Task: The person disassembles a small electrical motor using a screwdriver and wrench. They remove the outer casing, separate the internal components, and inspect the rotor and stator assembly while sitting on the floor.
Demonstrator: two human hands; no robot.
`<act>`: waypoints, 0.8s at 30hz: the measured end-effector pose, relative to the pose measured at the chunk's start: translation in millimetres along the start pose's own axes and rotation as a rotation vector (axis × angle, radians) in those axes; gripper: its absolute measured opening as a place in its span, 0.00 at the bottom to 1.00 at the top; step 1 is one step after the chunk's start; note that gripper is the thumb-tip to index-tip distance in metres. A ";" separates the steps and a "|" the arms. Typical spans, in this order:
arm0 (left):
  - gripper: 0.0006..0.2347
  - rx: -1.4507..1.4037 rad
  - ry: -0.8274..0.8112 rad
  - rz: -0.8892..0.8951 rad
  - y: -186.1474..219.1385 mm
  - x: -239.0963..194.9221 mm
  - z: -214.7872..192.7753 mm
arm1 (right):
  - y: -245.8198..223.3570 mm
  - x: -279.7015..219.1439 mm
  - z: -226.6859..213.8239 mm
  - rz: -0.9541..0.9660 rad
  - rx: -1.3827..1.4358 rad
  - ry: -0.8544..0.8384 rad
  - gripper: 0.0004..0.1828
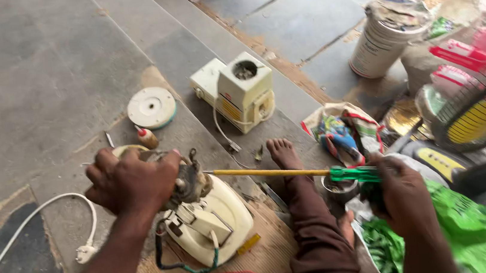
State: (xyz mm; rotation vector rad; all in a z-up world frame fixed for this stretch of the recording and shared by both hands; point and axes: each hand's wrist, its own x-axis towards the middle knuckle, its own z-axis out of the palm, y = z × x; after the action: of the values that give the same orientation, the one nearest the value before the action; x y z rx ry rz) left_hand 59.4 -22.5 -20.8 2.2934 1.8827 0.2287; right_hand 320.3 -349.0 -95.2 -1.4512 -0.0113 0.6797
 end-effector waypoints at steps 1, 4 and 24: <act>0.29 0.012 -0.010 0.004 0.1 -1.5 3.0 | 3.5 -3.3 -14.1 0.019 -0.082 -0.087 0.14; 0.28 0.010 0.008 -0.002 4.1 3.8 1.2 | 16.1 1.0 -31.2 -0.224 -0.045 -0.287 0.14; 0.31 0.005 -0.029 -0.007 5.2 3.6 -9.9 | -6.9 -17.0 -24.2 -0.371 -0.121 -0.419 0.07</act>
State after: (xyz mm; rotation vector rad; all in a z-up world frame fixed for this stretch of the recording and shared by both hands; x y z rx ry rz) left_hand 62.9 -19.7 -9.9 2.2803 1.8800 0.1887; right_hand 319.1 -378.0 -86.0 -1.3490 -0.6407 0.6705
